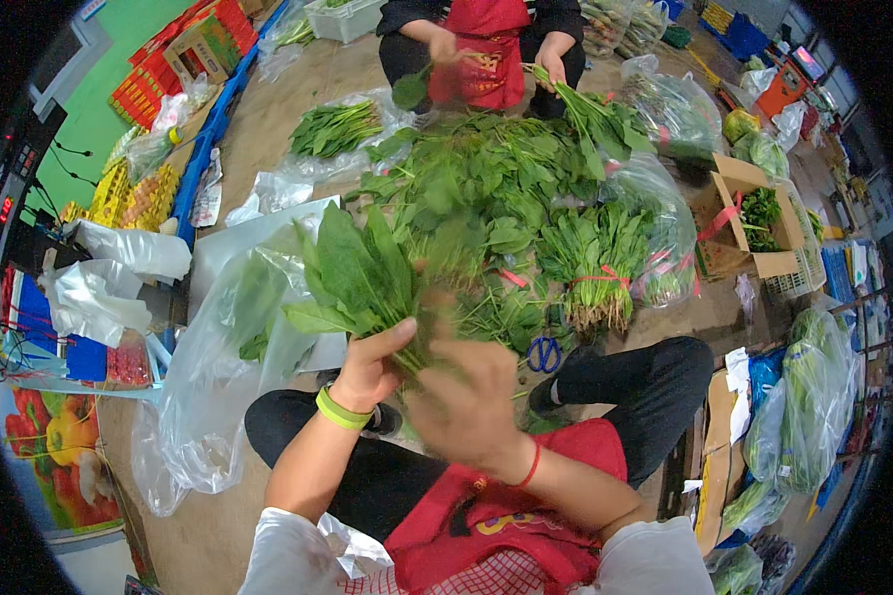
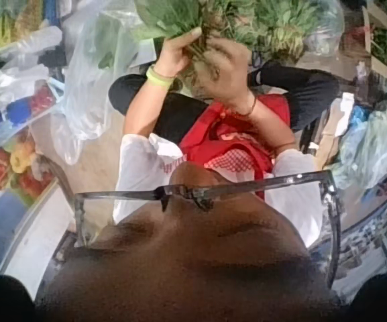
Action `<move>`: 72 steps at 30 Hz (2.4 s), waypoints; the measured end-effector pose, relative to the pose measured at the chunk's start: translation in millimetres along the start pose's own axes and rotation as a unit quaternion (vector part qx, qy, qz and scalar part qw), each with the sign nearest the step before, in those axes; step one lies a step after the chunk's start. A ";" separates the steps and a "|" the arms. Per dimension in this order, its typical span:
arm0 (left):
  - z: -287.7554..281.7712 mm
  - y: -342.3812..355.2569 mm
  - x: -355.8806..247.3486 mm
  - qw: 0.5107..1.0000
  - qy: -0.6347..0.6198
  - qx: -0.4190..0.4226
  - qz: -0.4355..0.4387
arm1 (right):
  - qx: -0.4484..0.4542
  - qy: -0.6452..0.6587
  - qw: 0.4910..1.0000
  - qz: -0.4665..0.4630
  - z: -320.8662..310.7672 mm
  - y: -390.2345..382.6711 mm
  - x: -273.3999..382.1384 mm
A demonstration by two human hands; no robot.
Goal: The person sits on the floor and repeatedly picks up bunches of leafy green vegetables, removes rubber bands, separates stems, and places them into plastic bags. The person also handles rubber bands and plastic bags while organizing the produce.
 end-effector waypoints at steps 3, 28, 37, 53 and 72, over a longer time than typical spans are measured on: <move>1.0 -1.5 4.0 0.997 0.052 0.000 -0.051 | -0.158 0.085 0.967 0.183 -38.0 28.0 -67.7; -12.2 16.5 -5.8 0.982 -0.189 0.009 0.002 | -0.086 0.387 0.801 0.449 -19.0 28.5 -152.0; -22.5 14.8 0.1 0.993 -0.101 -0.062 0.022 | -0.124 0.400 0.826 0.378 -9.9 35.0 -124.3; -24.3 17.2 0.2 0.995 -0.078 -0.055 0.038 | 0.060 0.256 0.839 0.477 60.2 -27.5 -124.5; -26.0 16.5 -29.6 0.977 -0.187 -0.041 0.089 | -0.038 0.169 0.861 0.479 12.2 -92.8 -153.6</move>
Point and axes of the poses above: each hand's wrist, its own y-axis towards the middle knuckle, its own z-axis out of the palm, x = y × z, the point moved 10 cm from there along y, towards the middle knuckle, and after that the axes turned 9 degrees about -x, right-handed, at the moved point
